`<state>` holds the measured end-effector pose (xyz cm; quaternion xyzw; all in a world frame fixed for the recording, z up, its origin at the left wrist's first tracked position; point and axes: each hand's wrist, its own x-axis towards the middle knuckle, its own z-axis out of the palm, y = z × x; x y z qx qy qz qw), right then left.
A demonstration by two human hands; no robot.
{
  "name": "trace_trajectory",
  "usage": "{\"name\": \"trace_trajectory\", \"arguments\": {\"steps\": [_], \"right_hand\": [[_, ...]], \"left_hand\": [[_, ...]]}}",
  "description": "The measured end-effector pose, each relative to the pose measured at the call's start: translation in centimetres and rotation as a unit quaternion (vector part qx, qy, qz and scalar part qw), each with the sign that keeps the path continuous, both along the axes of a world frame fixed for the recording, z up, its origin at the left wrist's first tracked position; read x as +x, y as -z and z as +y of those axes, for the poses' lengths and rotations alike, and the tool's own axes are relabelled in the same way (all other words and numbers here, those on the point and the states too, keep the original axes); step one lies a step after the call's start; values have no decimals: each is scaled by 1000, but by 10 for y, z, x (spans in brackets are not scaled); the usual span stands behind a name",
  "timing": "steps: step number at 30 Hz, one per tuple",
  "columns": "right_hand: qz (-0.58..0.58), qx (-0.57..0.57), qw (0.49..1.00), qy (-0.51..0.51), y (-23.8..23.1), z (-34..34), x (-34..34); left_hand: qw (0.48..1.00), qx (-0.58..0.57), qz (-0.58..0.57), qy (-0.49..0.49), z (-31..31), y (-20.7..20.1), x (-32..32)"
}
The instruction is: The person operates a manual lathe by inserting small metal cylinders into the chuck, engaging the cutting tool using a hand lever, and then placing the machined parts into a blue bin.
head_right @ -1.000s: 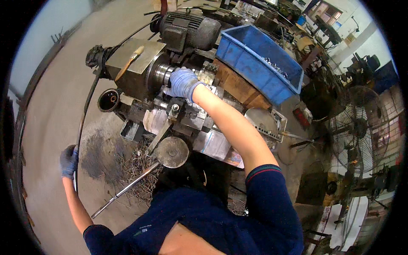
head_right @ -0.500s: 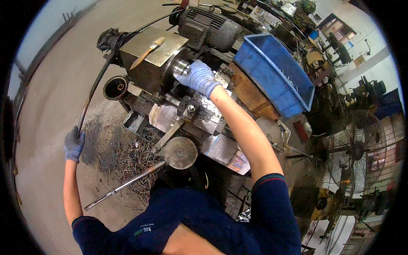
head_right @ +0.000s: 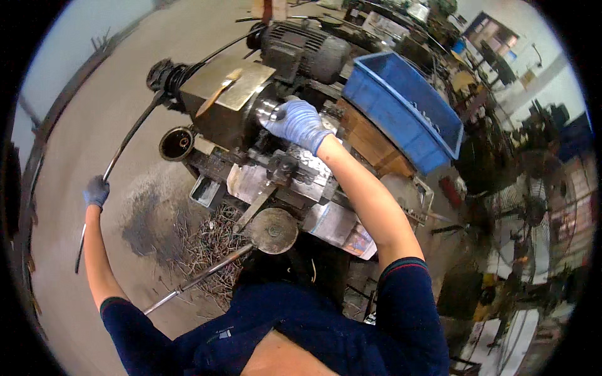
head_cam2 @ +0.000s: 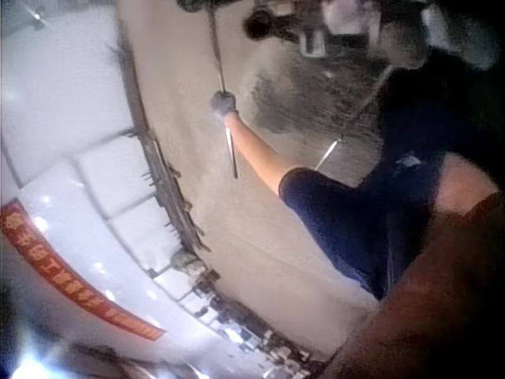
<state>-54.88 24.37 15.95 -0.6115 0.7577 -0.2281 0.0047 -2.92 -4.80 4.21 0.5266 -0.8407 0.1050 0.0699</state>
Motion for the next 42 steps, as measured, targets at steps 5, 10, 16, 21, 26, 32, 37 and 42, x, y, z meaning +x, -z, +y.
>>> {"name": "trace_trajectory", "arguments": {"steps": [5, 10, 16, 21, 26, 32, 37, 42], "right_hand": [[46, -150, 985, 70, -22, 87, -18], [-16, -145, 982, 123, -22, 189, -43], [-15, -55, 957, 283, 13, 341, -78], [-15, 6, 906, 424, 54, 422, -126], [79, 237, 854, 457, 84, 479, -189], [93, 337, 763, 544, 110, 510, -224], [106, 277, 770, 565, 131, 531, -211], [114, 240, 758, 596, 157, 555, -137]], "left_hand": [[937, 15, 338, 84, 68, 9, -135], [949, 277, 92, 121, 81, 227, -149], [956, 170, -135, 200, 91, 145, -219], [965, 202, -85, 143, 103, 126, -213], [945, 282, 5, 164, 116, 104, -169], [885, 394, 83, 232, 195, 42, -146], [798, 510, 51, 316, 289, -46, -178], [845, 458, -48, 272, 333, -23, -185]]}}
